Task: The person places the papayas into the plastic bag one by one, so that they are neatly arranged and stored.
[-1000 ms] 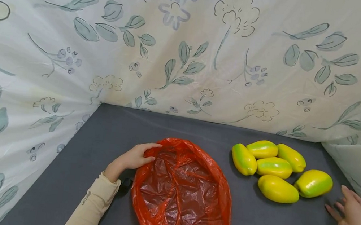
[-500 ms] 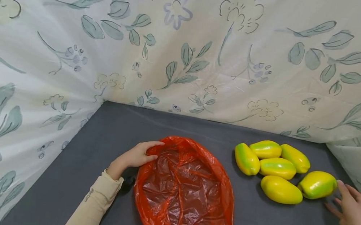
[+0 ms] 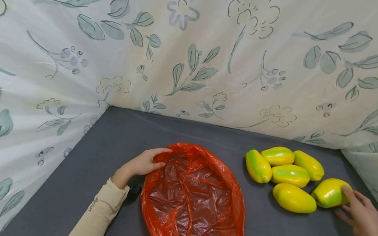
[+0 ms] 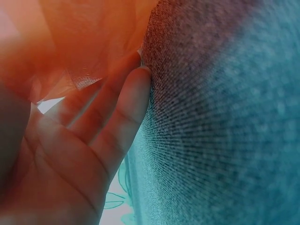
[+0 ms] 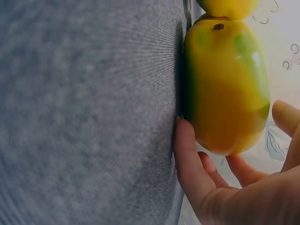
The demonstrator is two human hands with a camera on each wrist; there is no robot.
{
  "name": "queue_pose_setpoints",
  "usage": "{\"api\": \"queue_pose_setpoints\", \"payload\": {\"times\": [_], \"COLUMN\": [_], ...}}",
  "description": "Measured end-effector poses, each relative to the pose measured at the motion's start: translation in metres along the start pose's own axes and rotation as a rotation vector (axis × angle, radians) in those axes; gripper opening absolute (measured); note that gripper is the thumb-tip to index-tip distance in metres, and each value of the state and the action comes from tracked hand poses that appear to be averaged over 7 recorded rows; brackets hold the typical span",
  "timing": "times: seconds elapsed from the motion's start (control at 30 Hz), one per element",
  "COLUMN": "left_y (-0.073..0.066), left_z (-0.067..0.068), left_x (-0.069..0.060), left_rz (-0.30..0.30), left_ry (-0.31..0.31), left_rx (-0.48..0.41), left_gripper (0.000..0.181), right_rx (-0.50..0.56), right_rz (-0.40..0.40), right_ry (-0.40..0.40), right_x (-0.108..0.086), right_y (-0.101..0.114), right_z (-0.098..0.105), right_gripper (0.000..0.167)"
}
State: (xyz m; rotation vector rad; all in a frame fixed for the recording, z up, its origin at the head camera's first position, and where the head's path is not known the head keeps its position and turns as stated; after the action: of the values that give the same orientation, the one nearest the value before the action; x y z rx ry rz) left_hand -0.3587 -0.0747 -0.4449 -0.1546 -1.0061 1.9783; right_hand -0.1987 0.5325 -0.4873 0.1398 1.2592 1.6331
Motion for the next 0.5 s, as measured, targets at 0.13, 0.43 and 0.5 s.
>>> {"api": "queue_pose_setpoints", "payload": {"times": [0.13,0.43,0.5], "left_y": [0.000,-0.001,-0.002], "left_z": [0.000,-0.001,-0.001], "left_x": [0.000,-0.002,-0.001], "left_rz": [-0.003,0.020,0.014], "left_ry": [-0.004,-0.003,-0.003], "left_rx": [0.005,0.004,0.018], "left_gripper": [0.049,0.050,0.050], "right_rx": [0.007,-0.017,-0.005], "right_rz": [0.016,0.018,0.018], "right_ry": [0.027,0.102,0.114], "right_x": [0.008,0.008,0.020], "right_y": [-0.001,0.007,0.004], "right_z": [-0.002,-0.006,-0.005], "right_gripper": [0.100,0.104,0.108]}}
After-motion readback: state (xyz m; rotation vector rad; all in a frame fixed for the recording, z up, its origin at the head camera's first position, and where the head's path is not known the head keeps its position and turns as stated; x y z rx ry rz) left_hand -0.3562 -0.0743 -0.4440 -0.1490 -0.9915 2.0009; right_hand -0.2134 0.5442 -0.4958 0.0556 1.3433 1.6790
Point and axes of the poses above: each hand's wrist, its own x-axis towards the middle knuckle, its own z-axis out of the back of the hand, y = z × x, the point moved 6 cm from there along x, towards the middle knuckle, and after that the axes turned 12 degrees about -z, right-handed, at the moved point
